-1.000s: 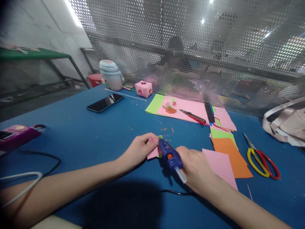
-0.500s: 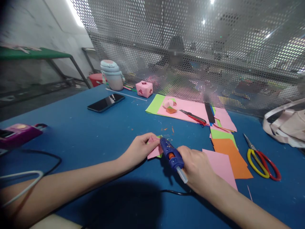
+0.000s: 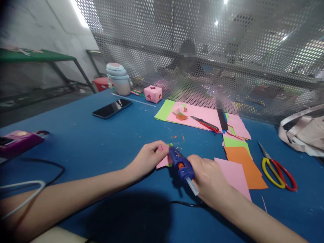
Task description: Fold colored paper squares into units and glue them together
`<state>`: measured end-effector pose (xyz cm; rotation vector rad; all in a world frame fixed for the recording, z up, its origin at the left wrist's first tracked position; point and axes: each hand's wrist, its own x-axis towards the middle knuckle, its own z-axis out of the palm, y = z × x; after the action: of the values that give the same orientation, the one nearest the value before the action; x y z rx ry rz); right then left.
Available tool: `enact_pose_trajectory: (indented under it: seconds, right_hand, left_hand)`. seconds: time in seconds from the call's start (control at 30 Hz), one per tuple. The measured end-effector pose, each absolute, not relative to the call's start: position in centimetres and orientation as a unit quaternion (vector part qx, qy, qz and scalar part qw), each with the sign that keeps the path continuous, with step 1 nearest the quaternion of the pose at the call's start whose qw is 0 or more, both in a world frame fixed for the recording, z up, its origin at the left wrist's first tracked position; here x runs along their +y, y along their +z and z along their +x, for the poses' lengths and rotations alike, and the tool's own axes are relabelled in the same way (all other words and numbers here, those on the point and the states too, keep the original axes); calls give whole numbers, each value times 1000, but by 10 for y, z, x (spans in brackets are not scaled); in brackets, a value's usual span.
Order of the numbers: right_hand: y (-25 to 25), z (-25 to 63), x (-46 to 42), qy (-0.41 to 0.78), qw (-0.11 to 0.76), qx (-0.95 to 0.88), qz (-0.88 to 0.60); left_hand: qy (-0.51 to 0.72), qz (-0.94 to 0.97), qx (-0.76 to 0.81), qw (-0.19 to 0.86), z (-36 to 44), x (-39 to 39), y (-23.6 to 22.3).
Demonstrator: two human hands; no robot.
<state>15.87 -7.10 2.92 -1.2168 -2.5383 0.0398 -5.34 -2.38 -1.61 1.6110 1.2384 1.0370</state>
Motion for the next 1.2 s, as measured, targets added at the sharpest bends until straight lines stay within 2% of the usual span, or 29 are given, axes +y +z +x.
enact_pose_trajectory:
  seconds: [0.6, 1.0, 1.2]
  right_hand:
    - [34, 160, -72, 115, 172, -840, -501]
    - [32, 160, -71, 109, 212, -835, -497]
    - [42, 157, -65, 177, 286, -769, -544]
  left_hand:
    - [431, 625, 498, 420, -54, -24, -16]
    - [426, 618, 499, 433, -53, -25, -14]
    - [453, 570, 493, 477, -55, -25, -13]
